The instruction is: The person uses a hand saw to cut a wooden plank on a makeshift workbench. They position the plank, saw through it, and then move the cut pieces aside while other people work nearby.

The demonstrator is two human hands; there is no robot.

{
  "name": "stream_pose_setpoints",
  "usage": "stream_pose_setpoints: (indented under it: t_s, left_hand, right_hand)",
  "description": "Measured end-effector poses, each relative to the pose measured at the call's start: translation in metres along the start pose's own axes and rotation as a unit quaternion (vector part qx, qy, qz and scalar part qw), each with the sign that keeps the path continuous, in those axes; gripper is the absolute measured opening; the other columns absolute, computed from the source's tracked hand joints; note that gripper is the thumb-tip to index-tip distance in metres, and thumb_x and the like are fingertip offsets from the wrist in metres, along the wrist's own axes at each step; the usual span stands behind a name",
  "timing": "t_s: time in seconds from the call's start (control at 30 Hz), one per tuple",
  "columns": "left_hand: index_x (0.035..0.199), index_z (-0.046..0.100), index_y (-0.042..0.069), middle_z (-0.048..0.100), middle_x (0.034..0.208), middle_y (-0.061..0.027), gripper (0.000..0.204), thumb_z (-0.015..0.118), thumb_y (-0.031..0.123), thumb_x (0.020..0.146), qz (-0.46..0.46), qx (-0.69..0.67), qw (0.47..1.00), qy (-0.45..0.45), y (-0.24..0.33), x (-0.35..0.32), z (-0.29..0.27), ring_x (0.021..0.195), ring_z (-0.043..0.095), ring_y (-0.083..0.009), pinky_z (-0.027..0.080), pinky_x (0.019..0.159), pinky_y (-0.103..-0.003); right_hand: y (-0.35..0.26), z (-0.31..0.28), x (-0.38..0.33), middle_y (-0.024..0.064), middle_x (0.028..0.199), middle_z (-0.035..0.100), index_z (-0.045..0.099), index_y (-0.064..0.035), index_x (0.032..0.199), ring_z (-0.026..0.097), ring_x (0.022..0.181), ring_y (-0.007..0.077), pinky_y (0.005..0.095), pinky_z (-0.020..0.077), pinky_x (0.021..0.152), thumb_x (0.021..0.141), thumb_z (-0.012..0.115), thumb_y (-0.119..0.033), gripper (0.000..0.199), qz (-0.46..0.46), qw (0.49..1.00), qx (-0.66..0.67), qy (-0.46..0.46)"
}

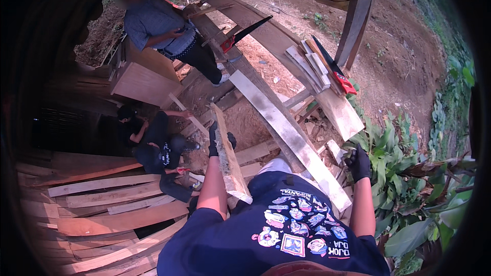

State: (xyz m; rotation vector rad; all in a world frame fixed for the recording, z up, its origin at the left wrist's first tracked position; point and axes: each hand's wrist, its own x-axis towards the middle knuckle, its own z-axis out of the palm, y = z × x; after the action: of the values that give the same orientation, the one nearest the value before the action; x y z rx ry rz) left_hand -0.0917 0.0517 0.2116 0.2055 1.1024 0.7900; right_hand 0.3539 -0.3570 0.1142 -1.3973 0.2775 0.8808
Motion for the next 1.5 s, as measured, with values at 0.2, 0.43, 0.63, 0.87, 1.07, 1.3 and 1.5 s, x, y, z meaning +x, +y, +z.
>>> stream_pose_setpoints:
  t_s: [0.2,0.43,0.63,0.87,1.07,1.3,1.5]
  left_hand:
    - [0.091,0.057,0.022,0.043,0.055,-0.0028,0.051,0.080,0.067,0.080,-0.012,-0.011,1.000,-0.006,-0.007,0.006,0.009,0.046,0.052,-0.0233,0.045,0.045,-0.035]
    - [0.093,0.060,0.018,0.052,0.064,-0.0099,0.056,0.076,0.070,0.083,0.049,0.001,0.998,0.047,-0.020,0.001,0.002,0.055,0.059,-0.0296,0.052,0.054,-0.046]
    - [0.098,0.066,0.013,0.057,0.073,-0.0089,0.059,0.077,0.069,0.083,0.060,0.013,0.998,-0.002,-0.033,-0.009,-0.005,0.065,0.060,-0.0254,0.055,0.065,-0.043]
    - [0.137,0.063,0.008,0.068,0.124,-0.0112,0.074,0.074,0.064,0.089,0.077,-0.049,0.996,0.017,-0.051,-0.043,0.013,0.112,0.066,-0.0275,0.053,0.098,-0.041]
    - [0.147,0.057,0.003,0.064,0.141,-0.0147,0.092,0.075,0.068,0.084,0.084,-0.118,0.989,0.034,-0.077,0.003,-0.039,0.124,0.063,-0.0288,0.048,0.109,-0.042]
    - [0.126,0.071,0.001,0.072,0.121,-0.0138,0.086,0.080,0.071,0.078,0.046,-0.021,0.971,0.233,-0.107,-0.009,-0.024,0.106,0.068,-0.0221,0.056,0.093,-0.045]
    - [0.125,0.072,0.000,0.076,0.116,-0.0134,0.085,0.082,0.070,0.078,0.087,-0.025,0.954,0.285,-0.133,-0.005,0.004,0.105,0.073,-0.0272,0.056,0.095,-0.043]
  right_hand:
    - [0.047,-0.114,0.014,0.0002,0.086,0.062,0.063,-0.0206,0.102,0.061,0.080,0.0172,0.0375,0.0459,0.068,0.100,0.071,-0.041,0.022,0.079,0.980,0.173,-0.062]
    - [0.067,-0.099,-0.004,-0.0045,0.069,0.044,0.053,-0.0217,0.086,0.038,0.058,0.0169,0.0355,0.0344,0.057,0.100,0.061,-0.036,0.021,0.156,0.982,0.109,0.011]
    - [0.066,-0.114,0.034,-0.0043,0.059,0.040,0.048,-0.0204,0.073,0.038,0.051,0.0156,0.0334,0.0344,0.053,0.098,0.064,-0.034,0.033,0.232,0.970,0.050,-0.049]
    - [0.042,-0.111,0.065,-0.0050,0.058,0.044,0.048,-0.0185,0.071,0.042,0.048,0.0133,0.0326,0.0342,0.048,0.101,0.060,-0.024,0.033,0.273,0.961,0.005,-0.037]
    - [0.029,-0.080,0.077,-0.0024,0.073,0.058,0.059,-0.0140,0.096,0.045,0.050,0.0125,0.0266,0.0398,0.046,0.104,0.066,-0.043,0.031,0.239,0.968,-0.079,-0.009]
    - [-0.010,-0.042,0.051,0.0119,0.118,0.066,0.056,-0.0106,0.130,0.063,0.086,0.0260,0.0395,0.0516,0.065,0.103,0.064,-0.052,0.050,0.204,0.928,-0.279,-0.140]
    - [-0.055,0.122,-0.067,0.0174,0.138,0.062,0.042,-0.0024,0.155,0.063,0.119,0.0351,0.0456,0.0520,0.097,0.100,0.068,-0.056,0.081,0.091,0.855,-0.373,-0.349]
